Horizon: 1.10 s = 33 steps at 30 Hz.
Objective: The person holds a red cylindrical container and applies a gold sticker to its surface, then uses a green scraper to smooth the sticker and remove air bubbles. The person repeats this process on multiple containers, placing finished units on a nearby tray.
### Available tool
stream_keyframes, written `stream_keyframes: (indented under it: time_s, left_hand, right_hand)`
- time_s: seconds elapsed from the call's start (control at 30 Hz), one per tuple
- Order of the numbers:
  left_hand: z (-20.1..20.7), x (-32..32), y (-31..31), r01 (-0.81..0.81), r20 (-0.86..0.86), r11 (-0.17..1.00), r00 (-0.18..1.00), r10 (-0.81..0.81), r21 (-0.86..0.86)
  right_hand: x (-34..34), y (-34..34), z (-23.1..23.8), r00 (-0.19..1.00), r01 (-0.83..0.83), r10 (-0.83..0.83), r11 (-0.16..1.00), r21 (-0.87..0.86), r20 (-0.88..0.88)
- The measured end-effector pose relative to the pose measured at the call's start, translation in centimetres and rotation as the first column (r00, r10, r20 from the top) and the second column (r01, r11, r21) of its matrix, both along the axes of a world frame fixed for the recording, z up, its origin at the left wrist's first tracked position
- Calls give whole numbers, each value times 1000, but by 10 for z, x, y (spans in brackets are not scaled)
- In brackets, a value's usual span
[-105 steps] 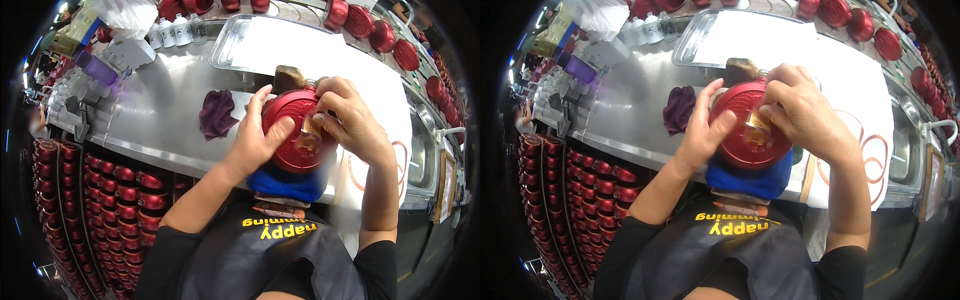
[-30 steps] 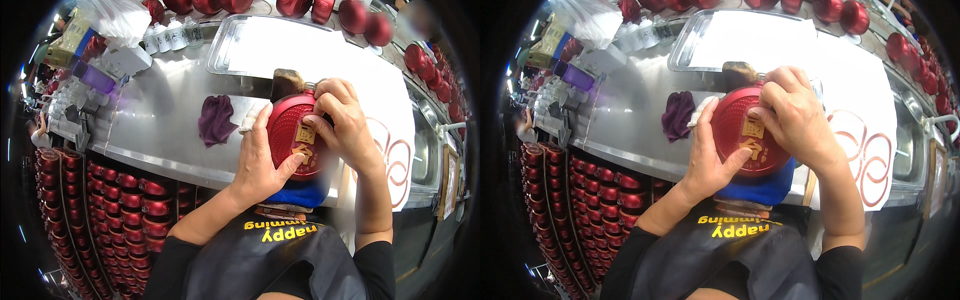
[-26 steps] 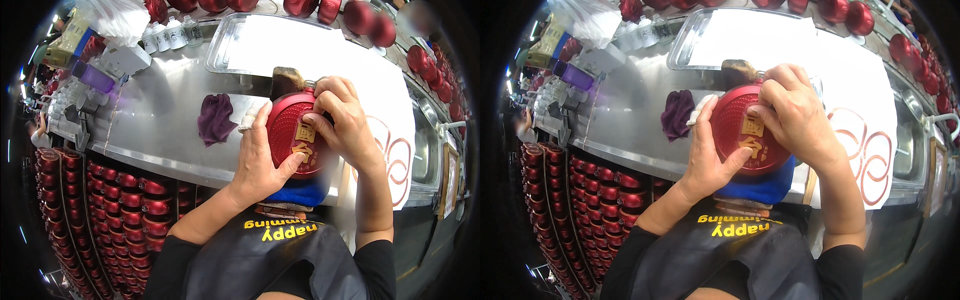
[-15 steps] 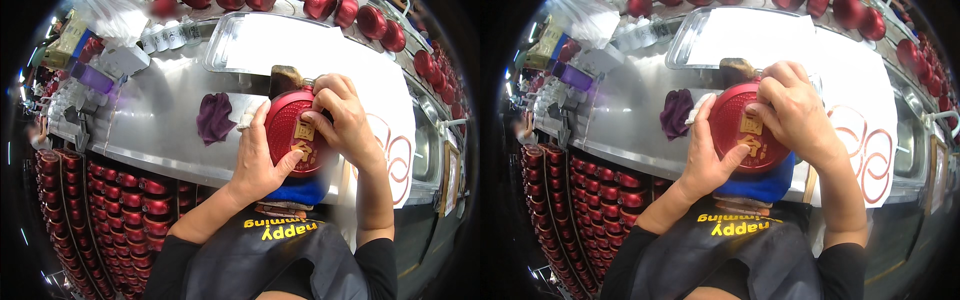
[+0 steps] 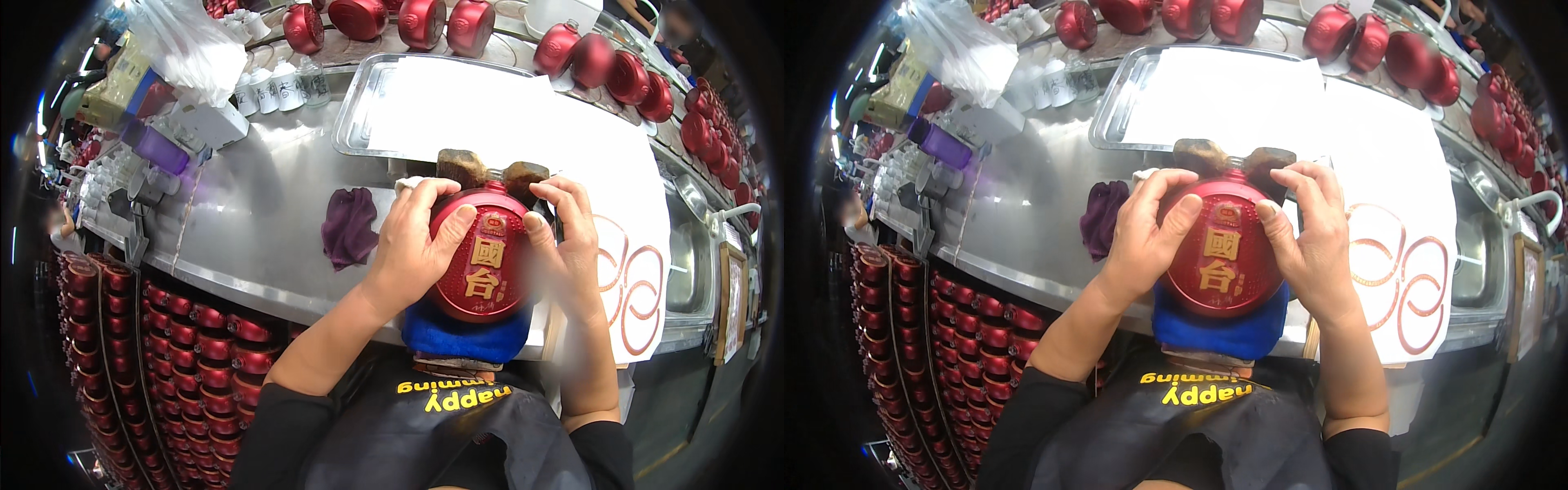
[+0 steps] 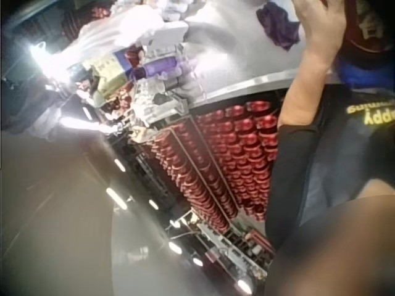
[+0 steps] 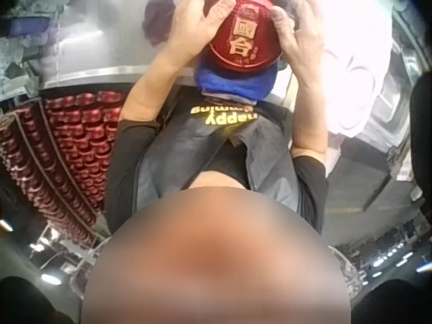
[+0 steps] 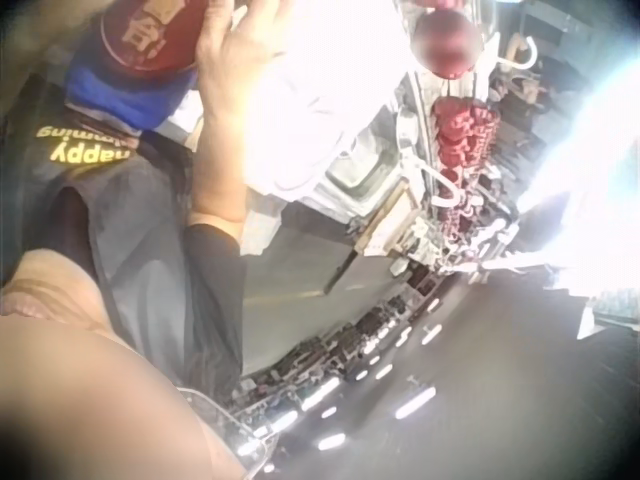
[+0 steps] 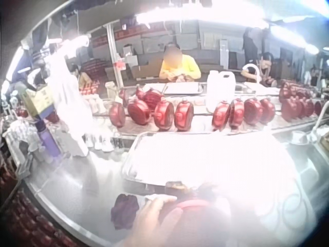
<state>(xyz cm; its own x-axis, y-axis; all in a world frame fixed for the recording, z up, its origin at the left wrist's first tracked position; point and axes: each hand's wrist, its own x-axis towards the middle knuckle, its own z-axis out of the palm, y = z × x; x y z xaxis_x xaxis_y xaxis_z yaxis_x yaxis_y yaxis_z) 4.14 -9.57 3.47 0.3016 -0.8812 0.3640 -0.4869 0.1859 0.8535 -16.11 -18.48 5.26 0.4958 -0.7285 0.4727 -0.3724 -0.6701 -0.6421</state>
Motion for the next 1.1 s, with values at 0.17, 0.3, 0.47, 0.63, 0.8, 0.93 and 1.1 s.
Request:
stream_keyframes:
  time_s: [0.17, 0.3, 0.47, 0.63, 0.8, 0.93, 1.1]
  left_hand:
    - [8, 2, -4, 10, 112, 999, 994, -16, 50]
    - [9, 2, -2, 34, 44, 997, 998, -37, 75]
    - [4, 0, -2, 32, 58, 999, 998, -33, 20]
    - [2, 0, -1, 33, 39, 999, 999, -33, 11]
    - [0, -1, -3, 34, 39, 999, 999, -34, 5]
    - [-1, -1, -3, 35, 52, 999, 998, -34, -3]
    - [-1, -2, -3, 25, 53, 1000, 998, -25, -10]
  right_hand:
    - [5, 2, -2, 1000, 12, -12, 1000, 23, 1]
    - [11, 5, -2, 997, 50, -52, 998, -33, -62]
    - [13, 9, -5, 990, 91, -94, 995, -31, -102]
    - [13, 7, -5, 995, 71, -70, 997, 9, -74]
    - [14, 9, -4, 988, 97, -99, 995, -26, -120]
    - [15, 9, -1, 986, 93, -95, 995, -20, -138]
    - [13, 8, -1, 991, 71, -68, 997, 19, -115]
